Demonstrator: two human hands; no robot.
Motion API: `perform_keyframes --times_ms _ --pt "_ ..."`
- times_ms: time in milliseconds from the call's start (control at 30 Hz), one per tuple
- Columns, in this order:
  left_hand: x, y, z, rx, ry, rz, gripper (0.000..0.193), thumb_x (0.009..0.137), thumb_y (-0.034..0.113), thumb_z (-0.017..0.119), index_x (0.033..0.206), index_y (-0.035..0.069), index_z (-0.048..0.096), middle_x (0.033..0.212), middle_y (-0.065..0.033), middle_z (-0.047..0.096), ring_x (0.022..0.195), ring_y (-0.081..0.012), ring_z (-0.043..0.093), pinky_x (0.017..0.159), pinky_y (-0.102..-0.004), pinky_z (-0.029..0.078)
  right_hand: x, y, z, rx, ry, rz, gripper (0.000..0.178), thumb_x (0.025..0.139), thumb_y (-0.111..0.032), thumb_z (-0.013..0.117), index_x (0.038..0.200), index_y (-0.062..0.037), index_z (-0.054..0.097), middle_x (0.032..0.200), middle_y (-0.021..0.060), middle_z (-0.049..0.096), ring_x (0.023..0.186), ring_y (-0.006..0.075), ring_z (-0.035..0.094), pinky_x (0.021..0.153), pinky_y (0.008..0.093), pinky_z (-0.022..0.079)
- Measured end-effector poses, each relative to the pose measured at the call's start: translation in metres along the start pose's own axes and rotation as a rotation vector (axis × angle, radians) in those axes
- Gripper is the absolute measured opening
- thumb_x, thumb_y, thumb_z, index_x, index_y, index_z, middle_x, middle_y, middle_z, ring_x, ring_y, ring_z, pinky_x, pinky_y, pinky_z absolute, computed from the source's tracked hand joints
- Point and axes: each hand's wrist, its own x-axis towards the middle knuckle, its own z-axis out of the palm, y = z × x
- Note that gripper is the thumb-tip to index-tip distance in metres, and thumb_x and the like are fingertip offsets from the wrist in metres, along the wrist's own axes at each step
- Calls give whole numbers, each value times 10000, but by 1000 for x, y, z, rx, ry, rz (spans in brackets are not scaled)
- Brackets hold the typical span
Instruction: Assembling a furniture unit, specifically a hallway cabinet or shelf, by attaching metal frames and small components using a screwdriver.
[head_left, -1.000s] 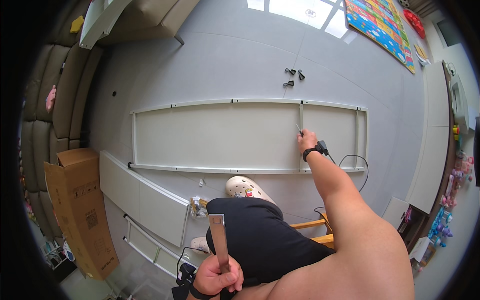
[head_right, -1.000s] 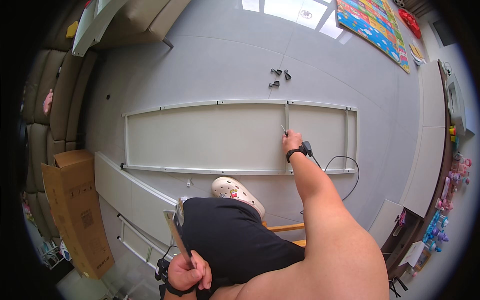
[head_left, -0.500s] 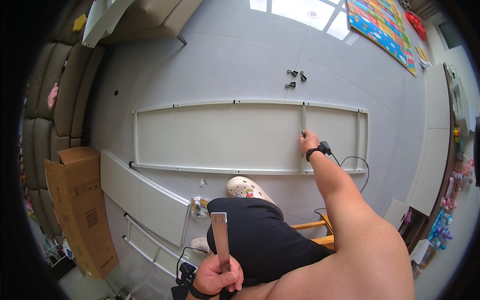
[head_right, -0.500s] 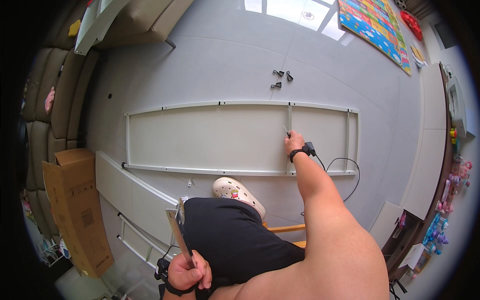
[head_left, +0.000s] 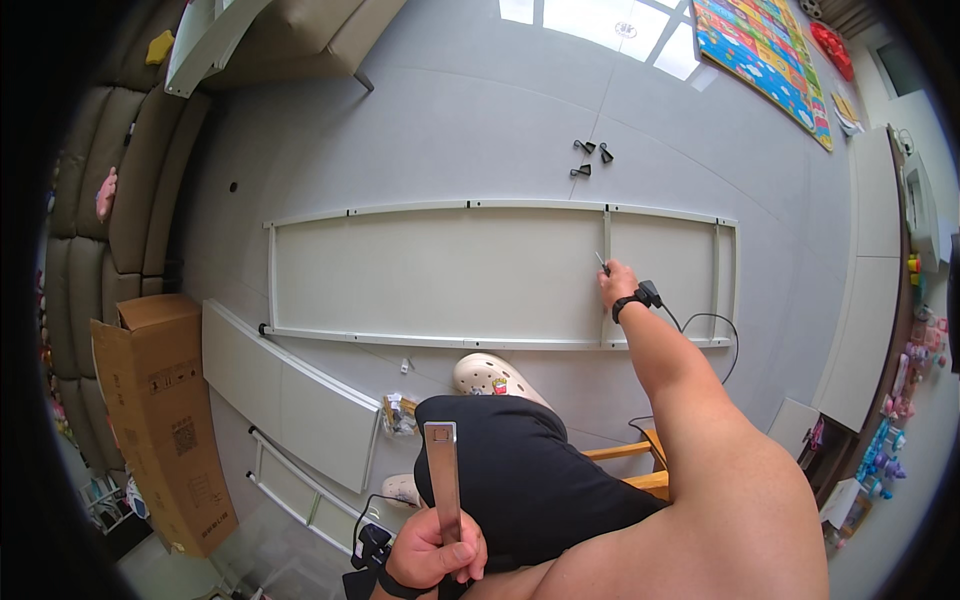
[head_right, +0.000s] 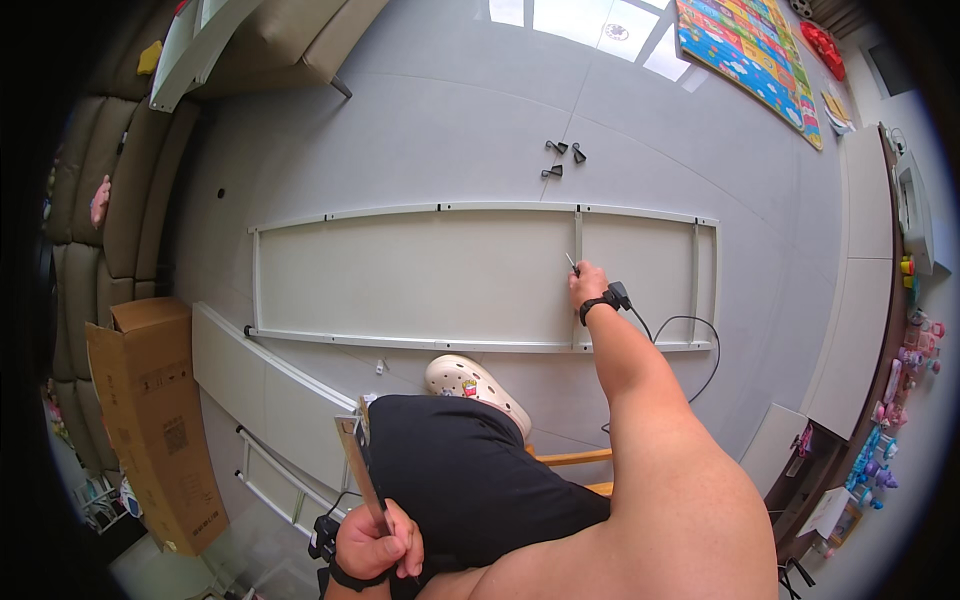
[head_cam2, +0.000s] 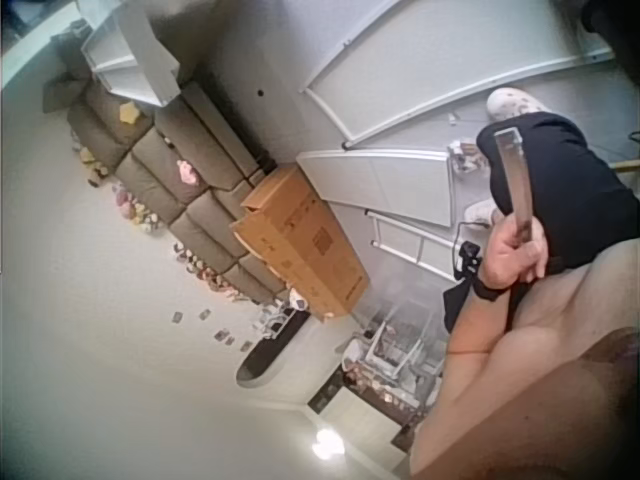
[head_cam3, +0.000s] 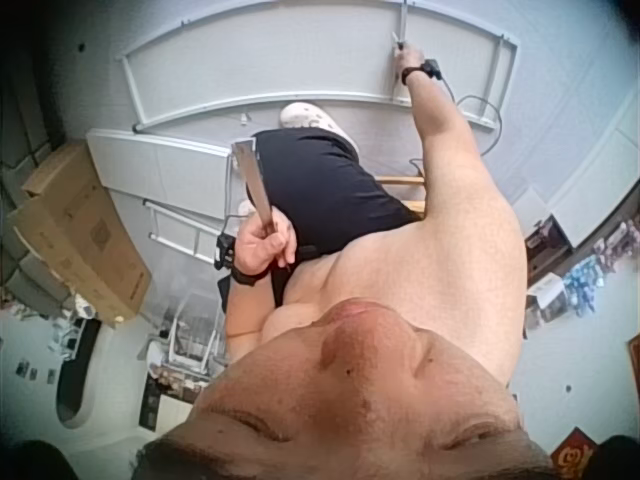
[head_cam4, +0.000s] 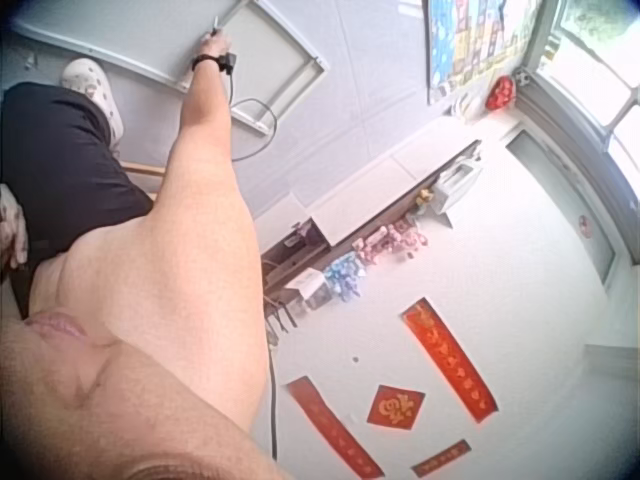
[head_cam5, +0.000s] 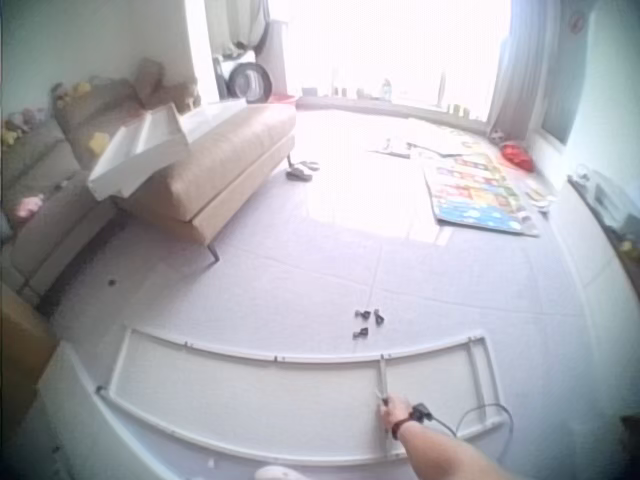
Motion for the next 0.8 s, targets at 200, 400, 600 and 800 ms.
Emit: perform_keyframes --times_ms 200,400,600,800 --pt "1 0 2 0 -13 -4 173 1024 199 638 979 50 561 803 -128 672 609 -119 593 553 -229 469 4 1 -4 -10 -30 21 314 972 -325 644 1178 -88 675 1080 255 701 1059 445 661 895 511 533" --pt "2 -5 -1 -9 -17 11 192 1015 181 645 977 15 555 769 -169 664 582 -163 598 534 -257 477 2 3 -1 34 -13 26 311 986 -332 626 1176 -89 665 1070 258 700 1054 445 662 898 511 532" --pt "2 -1 1 -1 -16 29 221 1007 171 652 984 -24 550 735 -201 653 554 -203 603 524 -287 489 7 -3 1 19 -5 54 316 995 -355 617 1161 -89 651 1071 239 708 1048 440 668 895 506 534" --pt "-2 19 -31 -174 110 354 365 1034 352 605 1059 -8 546 698 -174 617 557 -186 569 519 -272 472 -3 -10 -20 41 124 32 504 984 -464 630 1089 28 619 1045 275 693 1019 457 657 880 525 513"
